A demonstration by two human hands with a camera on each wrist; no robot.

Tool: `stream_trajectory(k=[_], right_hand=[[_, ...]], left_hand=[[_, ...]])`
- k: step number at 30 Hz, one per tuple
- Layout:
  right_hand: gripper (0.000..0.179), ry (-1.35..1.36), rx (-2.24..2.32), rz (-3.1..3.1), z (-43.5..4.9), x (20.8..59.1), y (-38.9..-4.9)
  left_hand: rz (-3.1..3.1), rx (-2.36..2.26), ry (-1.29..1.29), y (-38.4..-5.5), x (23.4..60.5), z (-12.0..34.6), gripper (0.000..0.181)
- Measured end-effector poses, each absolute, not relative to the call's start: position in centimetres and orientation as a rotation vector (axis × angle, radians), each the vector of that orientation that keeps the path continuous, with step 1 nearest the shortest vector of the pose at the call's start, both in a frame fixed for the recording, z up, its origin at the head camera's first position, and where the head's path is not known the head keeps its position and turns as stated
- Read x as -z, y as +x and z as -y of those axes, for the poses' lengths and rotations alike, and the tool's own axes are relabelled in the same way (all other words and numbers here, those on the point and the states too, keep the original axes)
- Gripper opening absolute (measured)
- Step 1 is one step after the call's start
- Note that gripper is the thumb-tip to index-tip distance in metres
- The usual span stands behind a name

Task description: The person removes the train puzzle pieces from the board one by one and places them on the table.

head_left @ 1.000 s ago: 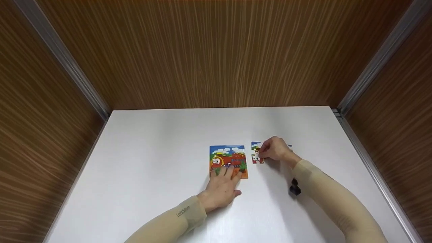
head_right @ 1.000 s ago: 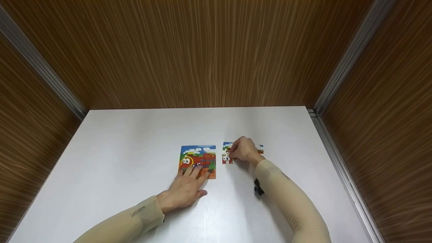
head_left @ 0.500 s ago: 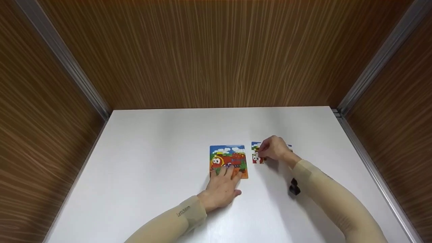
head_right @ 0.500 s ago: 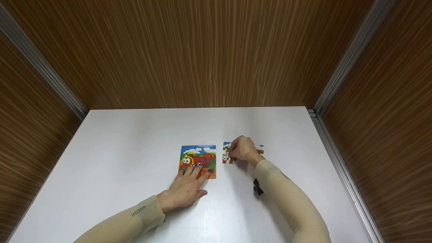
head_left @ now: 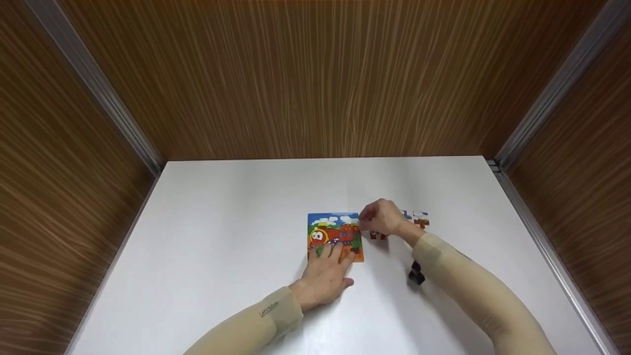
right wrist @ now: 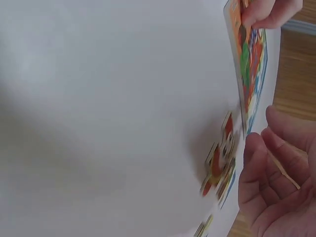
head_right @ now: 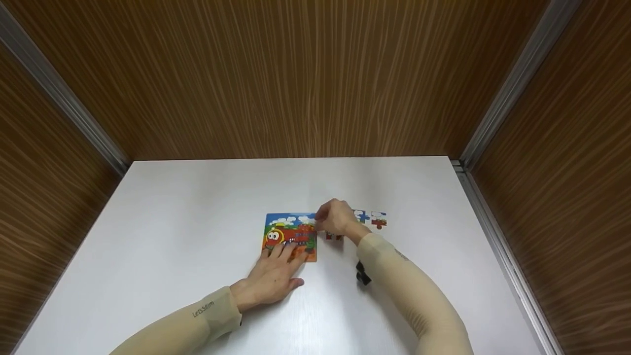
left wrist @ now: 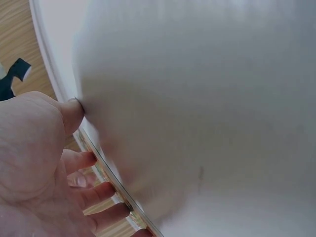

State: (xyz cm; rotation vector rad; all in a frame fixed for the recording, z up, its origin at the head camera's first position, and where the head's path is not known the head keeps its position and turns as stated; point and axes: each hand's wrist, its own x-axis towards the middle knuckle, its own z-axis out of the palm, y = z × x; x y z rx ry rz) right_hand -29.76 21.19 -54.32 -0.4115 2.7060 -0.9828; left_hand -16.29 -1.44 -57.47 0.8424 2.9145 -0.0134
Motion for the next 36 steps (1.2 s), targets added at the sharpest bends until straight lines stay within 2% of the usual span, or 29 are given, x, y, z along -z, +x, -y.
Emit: stream_trajectory(k=[13,27,36], right_hand=[[0.032,-0.585,0.983,-2.569,-17.2,54.9,-30.6],[0.039,-0.509,0.985,-2.510,-15.7,55.4,-30.0],[0.037,-0.597,0.868,-2.565,-15.1,55.4,-30.2]], left_hand=[[-2.908,0.101,0.850,-16.3,57.6,1.4,0.070],[-2.902,0.084,0.863,-16.2,57.4,1.7,0.072],[-2.951,0.188,0.929,-16.0,57.3,1.9,0.069]])
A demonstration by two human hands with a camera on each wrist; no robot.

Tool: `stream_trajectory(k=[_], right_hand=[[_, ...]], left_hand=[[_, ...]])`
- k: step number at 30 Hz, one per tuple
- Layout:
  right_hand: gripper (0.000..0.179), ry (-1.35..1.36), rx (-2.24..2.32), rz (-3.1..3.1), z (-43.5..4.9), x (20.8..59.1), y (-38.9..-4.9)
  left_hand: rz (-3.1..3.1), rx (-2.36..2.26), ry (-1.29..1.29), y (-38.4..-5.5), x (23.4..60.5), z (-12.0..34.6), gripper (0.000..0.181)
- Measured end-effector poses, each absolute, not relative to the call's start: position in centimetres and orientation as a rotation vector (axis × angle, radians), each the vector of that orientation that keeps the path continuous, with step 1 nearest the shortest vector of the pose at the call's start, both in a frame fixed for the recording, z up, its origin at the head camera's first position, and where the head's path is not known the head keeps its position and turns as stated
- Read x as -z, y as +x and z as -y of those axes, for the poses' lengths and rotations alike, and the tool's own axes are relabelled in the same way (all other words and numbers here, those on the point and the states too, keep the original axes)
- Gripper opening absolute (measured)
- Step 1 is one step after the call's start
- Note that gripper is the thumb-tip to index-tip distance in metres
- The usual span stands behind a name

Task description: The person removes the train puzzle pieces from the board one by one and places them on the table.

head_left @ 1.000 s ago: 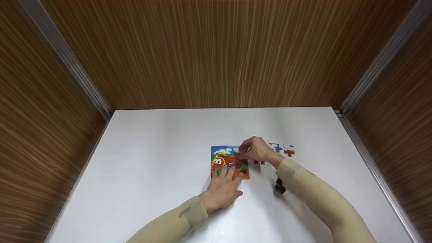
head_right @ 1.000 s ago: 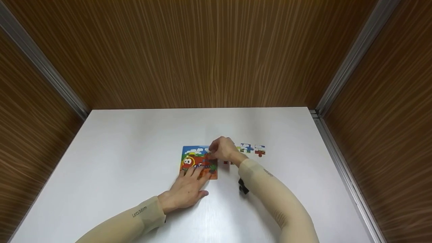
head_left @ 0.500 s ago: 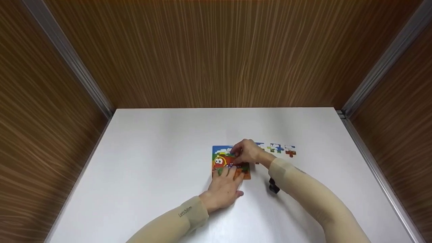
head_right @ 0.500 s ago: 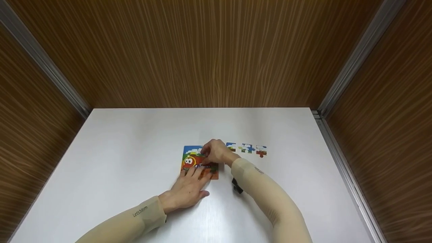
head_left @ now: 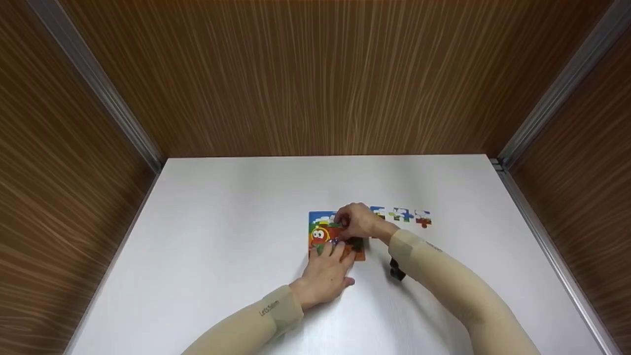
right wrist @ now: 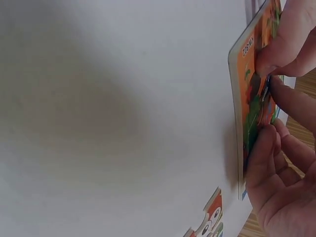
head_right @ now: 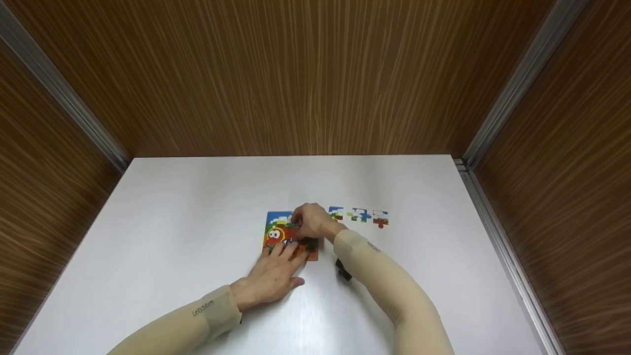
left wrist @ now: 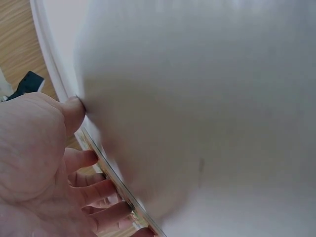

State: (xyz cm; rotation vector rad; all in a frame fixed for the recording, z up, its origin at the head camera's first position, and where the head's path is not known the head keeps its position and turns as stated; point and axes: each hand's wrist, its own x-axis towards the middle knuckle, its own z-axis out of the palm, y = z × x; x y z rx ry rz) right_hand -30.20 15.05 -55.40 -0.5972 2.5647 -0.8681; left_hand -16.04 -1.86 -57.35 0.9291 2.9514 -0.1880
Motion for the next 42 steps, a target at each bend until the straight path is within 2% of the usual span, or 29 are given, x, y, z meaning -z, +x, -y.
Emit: stream_trajectory(k=[9,17,25,42], right_hand=[[0.037,-0.528,1.036,-2.479,-15.6,55.8,-30.2],[0.023,-0.483,1.190,-2.408,-16.1,56.1,-30.3],[0.016,-0.452,1.345,-2.283,-16.5,56.1,-30.0],[0.015,-0.284,1.536,-2.251,-19.3,54.0,-30.0]], left_hand=[[-2.918,0.120,0.897,-16.2,57.2,1.8,0.071],[-2.899,0.071,0.875,-16.3,57.4,1.7,0.071],[-2.899,0.062,0.867,-16.1,57.2,1.7,0.070],[-2.878,0.021,0.834,-16.5,57.5,1.3,0.071]])
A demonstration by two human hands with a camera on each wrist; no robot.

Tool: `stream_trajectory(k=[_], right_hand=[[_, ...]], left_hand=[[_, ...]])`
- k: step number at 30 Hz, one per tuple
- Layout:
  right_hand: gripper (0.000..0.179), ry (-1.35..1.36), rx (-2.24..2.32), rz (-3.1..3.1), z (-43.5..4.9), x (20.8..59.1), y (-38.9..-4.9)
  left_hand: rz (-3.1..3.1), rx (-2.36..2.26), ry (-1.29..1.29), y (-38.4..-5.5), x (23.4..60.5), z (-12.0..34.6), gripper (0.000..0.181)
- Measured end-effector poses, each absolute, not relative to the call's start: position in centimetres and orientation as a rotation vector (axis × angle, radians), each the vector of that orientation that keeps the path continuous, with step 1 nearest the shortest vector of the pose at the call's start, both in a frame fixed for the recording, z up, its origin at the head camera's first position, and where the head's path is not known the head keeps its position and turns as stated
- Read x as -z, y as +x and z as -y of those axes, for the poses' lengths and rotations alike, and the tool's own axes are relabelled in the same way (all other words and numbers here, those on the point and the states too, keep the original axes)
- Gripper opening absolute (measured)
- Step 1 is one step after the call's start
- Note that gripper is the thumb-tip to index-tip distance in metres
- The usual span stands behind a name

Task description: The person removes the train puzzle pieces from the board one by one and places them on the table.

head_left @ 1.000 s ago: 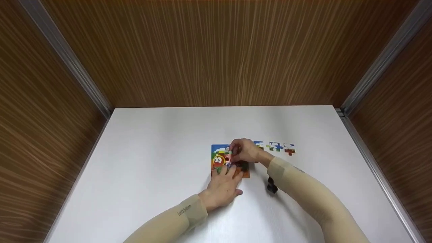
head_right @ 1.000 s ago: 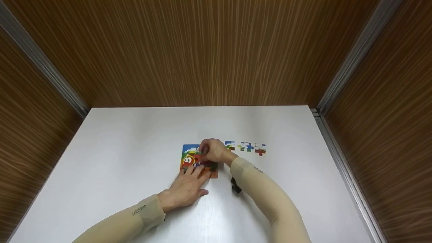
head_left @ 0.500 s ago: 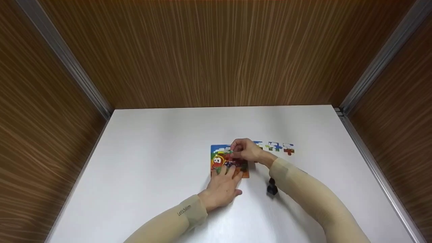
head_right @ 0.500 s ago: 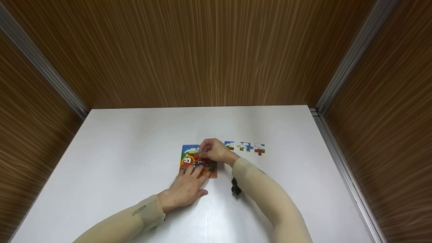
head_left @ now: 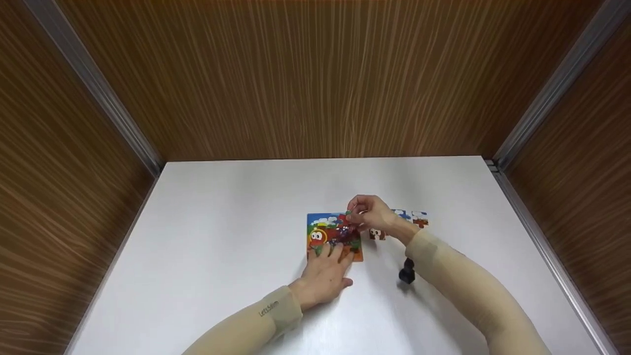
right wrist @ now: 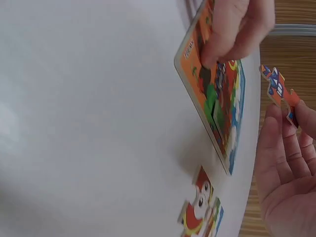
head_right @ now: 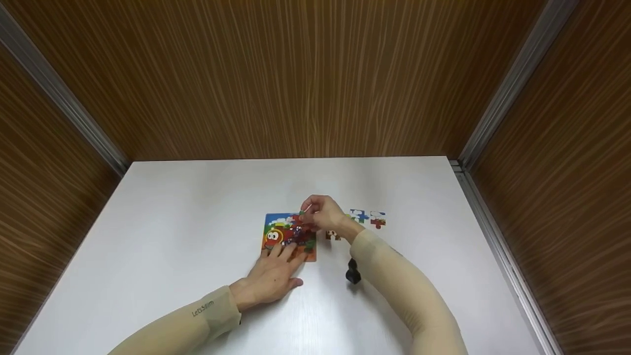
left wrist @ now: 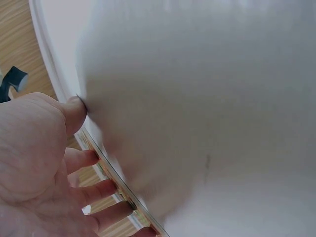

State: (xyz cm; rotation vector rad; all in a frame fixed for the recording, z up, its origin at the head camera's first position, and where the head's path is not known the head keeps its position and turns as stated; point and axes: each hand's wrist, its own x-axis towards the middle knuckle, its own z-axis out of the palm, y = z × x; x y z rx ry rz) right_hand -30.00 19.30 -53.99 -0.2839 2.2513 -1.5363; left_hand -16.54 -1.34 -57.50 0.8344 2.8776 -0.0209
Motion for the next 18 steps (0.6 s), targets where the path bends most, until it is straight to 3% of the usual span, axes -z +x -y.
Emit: stream_trajectory(k=[18], right_hand=[[0.023,-0.264,1.508,-2.342,-26.8,52.5,-29.1]], left_hand=[[-2.846,-0.062,0.816,-16.8,57.4,1.6,0.072]])
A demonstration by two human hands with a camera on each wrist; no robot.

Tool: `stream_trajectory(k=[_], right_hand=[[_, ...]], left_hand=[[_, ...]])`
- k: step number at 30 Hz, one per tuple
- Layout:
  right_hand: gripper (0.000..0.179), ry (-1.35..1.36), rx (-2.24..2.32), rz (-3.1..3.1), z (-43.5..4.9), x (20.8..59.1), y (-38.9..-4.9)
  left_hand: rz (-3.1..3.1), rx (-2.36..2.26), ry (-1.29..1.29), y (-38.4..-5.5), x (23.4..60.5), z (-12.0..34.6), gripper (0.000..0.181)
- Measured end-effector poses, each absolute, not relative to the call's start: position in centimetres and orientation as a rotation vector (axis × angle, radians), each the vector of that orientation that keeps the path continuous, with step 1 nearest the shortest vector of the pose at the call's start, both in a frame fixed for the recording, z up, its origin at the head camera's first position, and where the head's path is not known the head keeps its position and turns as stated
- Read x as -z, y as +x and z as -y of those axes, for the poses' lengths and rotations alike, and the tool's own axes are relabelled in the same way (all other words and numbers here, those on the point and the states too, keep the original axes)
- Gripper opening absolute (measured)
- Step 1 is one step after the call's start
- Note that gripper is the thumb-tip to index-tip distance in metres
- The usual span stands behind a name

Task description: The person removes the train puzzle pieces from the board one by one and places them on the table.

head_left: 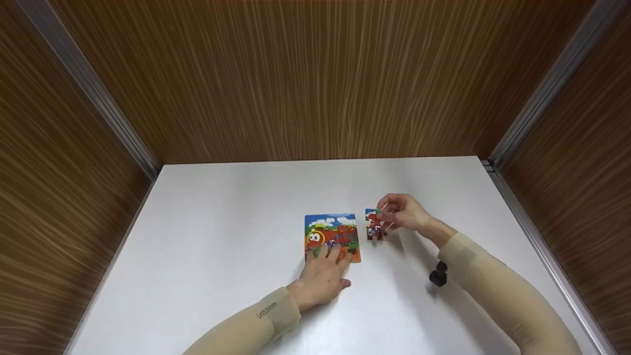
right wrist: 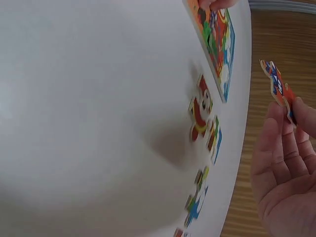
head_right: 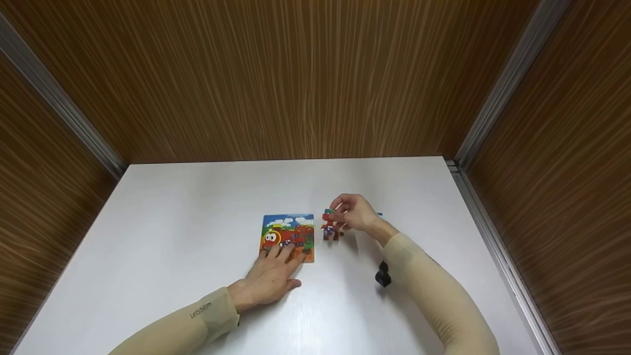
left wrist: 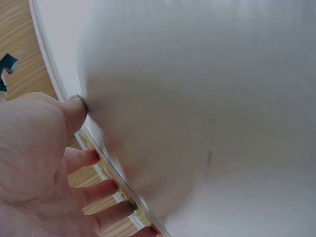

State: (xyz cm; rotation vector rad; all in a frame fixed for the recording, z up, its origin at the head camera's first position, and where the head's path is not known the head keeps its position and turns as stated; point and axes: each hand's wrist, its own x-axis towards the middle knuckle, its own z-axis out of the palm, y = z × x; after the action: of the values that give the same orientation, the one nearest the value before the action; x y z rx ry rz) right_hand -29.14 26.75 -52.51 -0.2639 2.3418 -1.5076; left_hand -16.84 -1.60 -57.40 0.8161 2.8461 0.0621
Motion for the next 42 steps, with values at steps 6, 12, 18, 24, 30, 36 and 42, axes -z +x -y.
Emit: stream_trajectory(k=[6,12,18,24,30,36,42], right_hand=[[0.026,-0.198,1.456,-2.413,-29.2,52.9,-28.6],[0.026,-0.109,1.422,-2.468,-30.9,54.1,-28.5],[0.026,-0.085,1.352,-2.528,-31.5,55.7,-28.4],[0.024,-0.098,1.250,-2.632,-31.6,56.5,-28.2],[0.018,-0.121,1.166,-2.714,-31.4,56.7,-28.1],[0.016,-0.117,1.074,-2.789,-31.2,56.8,-28.2],[0.012,-0.144,1.004,-2.843,-31.1,57.0,-28.3]], left_hand=[[-2.842,-0.088,0.818,-16.8,57.4,1.7,0.072],[-2.840,-0.113,0.818,-16.8,57.4,1.8,0.072],[-2.839,-0.125,0.808,-16.8,57.4,1.8,0.071],[-2.840,-0.124,0.805,-16.8,57.5,1.7,0.071],[-2.857,-0.093,0.813,-16.8,57.6,1.6,0.071],[-2.874,-0.077,0.820,-16.8,57.6,1.6,0.071],[-2.866,-0.111,0.822,-16.7,57.5,1.7,0.071]])
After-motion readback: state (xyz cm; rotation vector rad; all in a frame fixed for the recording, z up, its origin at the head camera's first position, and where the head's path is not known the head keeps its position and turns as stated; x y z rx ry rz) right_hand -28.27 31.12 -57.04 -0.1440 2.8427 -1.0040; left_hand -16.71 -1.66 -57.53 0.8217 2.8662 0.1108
